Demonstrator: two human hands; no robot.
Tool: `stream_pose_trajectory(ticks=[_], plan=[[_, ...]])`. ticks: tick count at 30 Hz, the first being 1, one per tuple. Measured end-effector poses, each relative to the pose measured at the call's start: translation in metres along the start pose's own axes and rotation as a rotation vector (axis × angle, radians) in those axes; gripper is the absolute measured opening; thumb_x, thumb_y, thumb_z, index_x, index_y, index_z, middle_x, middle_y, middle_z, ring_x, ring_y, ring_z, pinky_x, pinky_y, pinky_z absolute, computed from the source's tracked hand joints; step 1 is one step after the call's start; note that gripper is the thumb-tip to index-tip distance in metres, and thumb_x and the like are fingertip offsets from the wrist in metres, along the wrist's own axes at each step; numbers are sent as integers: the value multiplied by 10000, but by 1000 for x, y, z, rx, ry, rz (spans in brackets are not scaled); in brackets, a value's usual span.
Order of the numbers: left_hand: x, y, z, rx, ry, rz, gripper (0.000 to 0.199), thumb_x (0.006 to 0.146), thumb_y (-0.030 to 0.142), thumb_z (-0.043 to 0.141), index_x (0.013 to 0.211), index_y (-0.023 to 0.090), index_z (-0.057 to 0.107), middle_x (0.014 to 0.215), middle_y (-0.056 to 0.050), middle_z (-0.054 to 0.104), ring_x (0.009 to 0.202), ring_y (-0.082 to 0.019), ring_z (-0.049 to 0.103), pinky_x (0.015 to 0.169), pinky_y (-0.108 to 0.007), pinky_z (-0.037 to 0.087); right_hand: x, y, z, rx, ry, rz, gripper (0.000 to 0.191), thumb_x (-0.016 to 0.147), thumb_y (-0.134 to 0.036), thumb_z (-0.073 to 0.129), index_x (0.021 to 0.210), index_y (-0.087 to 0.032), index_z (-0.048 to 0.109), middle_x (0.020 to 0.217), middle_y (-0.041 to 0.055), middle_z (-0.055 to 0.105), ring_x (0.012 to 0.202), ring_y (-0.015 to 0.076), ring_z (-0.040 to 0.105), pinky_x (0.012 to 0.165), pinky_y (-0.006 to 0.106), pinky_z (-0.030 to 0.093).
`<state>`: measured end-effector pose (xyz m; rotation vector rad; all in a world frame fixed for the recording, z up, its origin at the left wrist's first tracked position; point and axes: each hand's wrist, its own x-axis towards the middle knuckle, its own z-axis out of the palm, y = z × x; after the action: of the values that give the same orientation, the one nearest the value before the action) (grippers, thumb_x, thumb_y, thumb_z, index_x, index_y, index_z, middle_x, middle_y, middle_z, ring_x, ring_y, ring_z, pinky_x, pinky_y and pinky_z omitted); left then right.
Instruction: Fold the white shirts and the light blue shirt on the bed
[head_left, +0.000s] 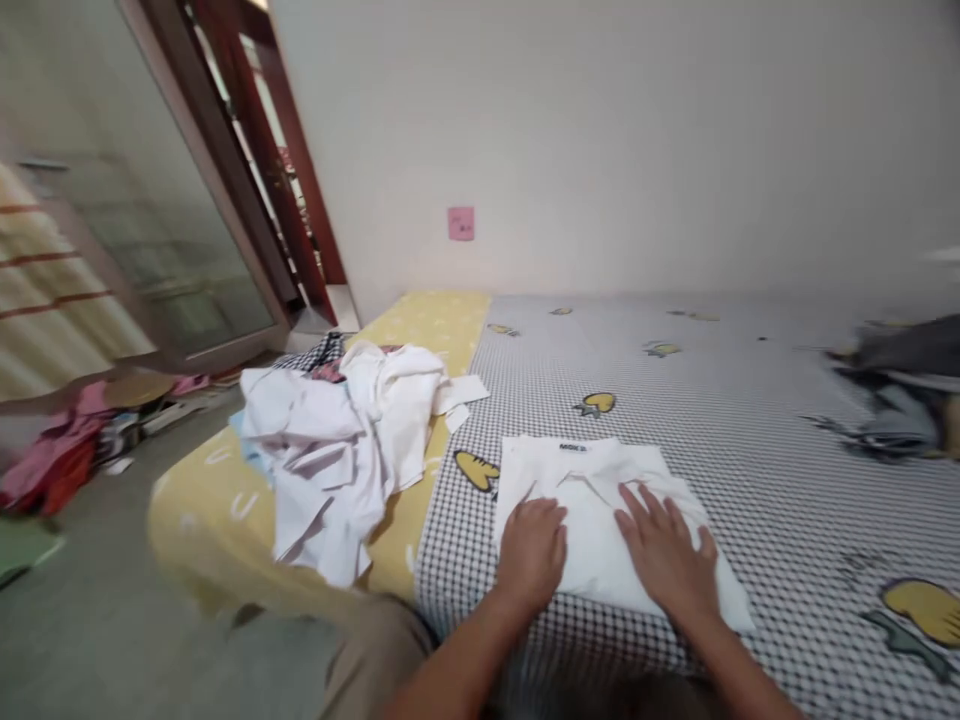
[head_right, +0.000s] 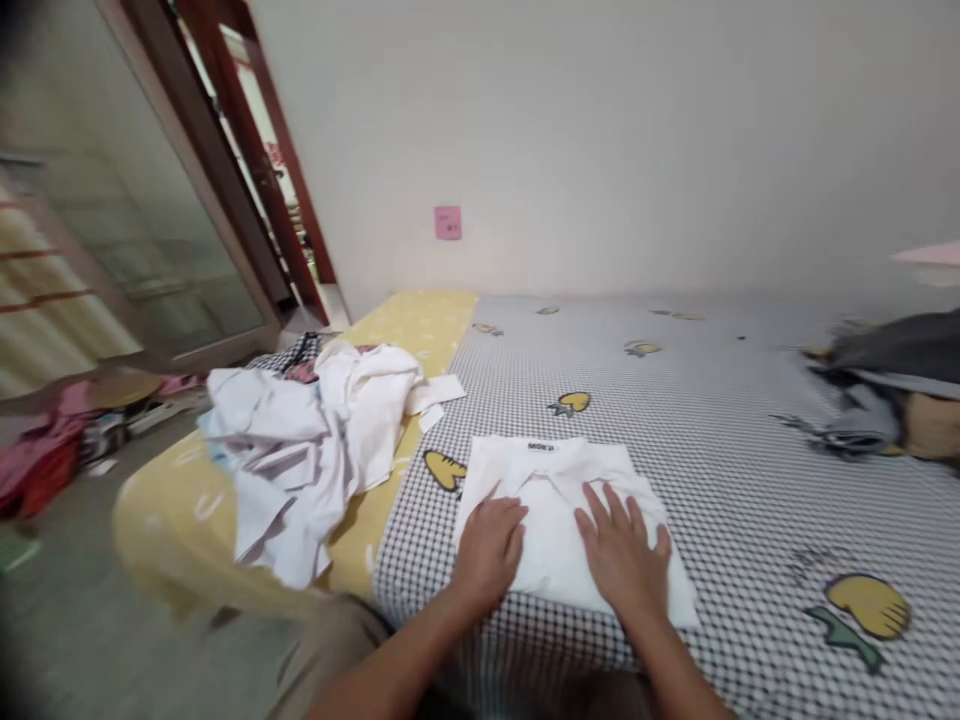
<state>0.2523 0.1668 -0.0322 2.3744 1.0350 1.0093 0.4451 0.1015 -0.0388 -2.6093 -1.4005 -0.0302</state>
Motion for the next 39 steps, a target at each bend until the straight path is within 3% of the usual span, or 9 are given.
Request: stream_pose_trajectory(ticks=[4, 7, 11, 13, 18, 25, 30, 35, 39], plan=[[30, -24, -18, 10, 226, -212, 308, 987, 229, 324, 1122, 217, 601, 1091, -81, 650, 1008, -184, 638, 917, -378, 555, 3, -1, 4, 18, 29, 2, 601, 993, -553, 180, 1535, -361, 357, 1622, -27, 328, 1496, 299, 259, 1167, 640, 182], [64, -49, -30, 67, 303, -327, 311, 964, 355, 426, 1174, 172, 567, 1164, -134, 580, 1074, -249, 600, 947, -459, 524, 3, 1, 9, 65, 88, -16, 605, 990, -562, 190, 1526, -356, 379, 1603, -18, 369, 1489, 311, 273, 1167, 647, 177], [91, -65, -33, 122, 202, -328, 179, 796, 357, 674, 829, 190, 618, 1074, -124, 626, 1050, -311, 603, 942, -539, 494, 4, 0, 15, 142, 168, 1, 683, 980, -562, 212, 1576, -234, 278, 1584, 51, 401, 1481, 306, 296, 1181, 632, 180], [93, -61, -30, 139, 164, -293, 129, 749, 261, 698, 757, 203, 583, 1199, -135, 618, 1137, -336, 575, 961, -561, 468, 4, -1, 16, 149, 198, 15, 706, 980, -546, 220, 1582, -178, 248, 1589, 78, 386, 1479, 300, 301, 1188, 621, 172], [87, -47, -28, 10, 116, -159, 102, 793, 137, 584, 819, 236, 588, 1430, -77, 522, 1325, -281, 473, 1080, -520, 390, 3, -3, 16, 132, 226, 11, 686, 991, -531, 223, 1580, -182, 260, 1581, 80, 400, 1473, 304, 313, 1195, 602, 161], [103, -78, -33, -101, 22, -398, 381, 701, 77, 645, 1054, 213, 690, 1141, -92, 703, 1139, -268, 616, 1070, -482, 420, 3, -4, 13, 112, 218, 10, 645, 996, -532, 229, 1567, -243, 306, 1569, 52, 427, 1464, 306, 324, 1190, 607, 164], [107, -88, -41, -180, 42, -502, 365, 889, 181, 443, 1215, 174, 609, 1179, -116, 709, 1025, -180, 683, 877, -318, 533, 3, -5, 15, 91, 243, 6, 639, 994, -528, 230, 1563, -247, 315, 1554, 65, 452, 1449, 304, 351, 1186, 600, 175], [112, -79, -41, -120, -1, -448, 181, 842, 298, 568, 903, 181, 692, 1103, -118, 700, 1105, -260, 625, 987, -411, 476, 4, -4, 18, 64, 240, 9, 651, 991, -552, 227, 1553, -243, 340, 1548, 76, 459, 1443, 309, 358, 1183, 606, 175], [116, -57, -38, -55, -27, -340, 110, 665, 124, 684, 746, 181, 637, 1239, -150, 630, 1197, -317, 549, 1092, -489, 365, 4, -3, 17, 48, 218, 13, 640, 993, -551, 234, 1542, -250, 366, 1550, 75, 456, 1444, 308, 357, 1181, 606, 184]])
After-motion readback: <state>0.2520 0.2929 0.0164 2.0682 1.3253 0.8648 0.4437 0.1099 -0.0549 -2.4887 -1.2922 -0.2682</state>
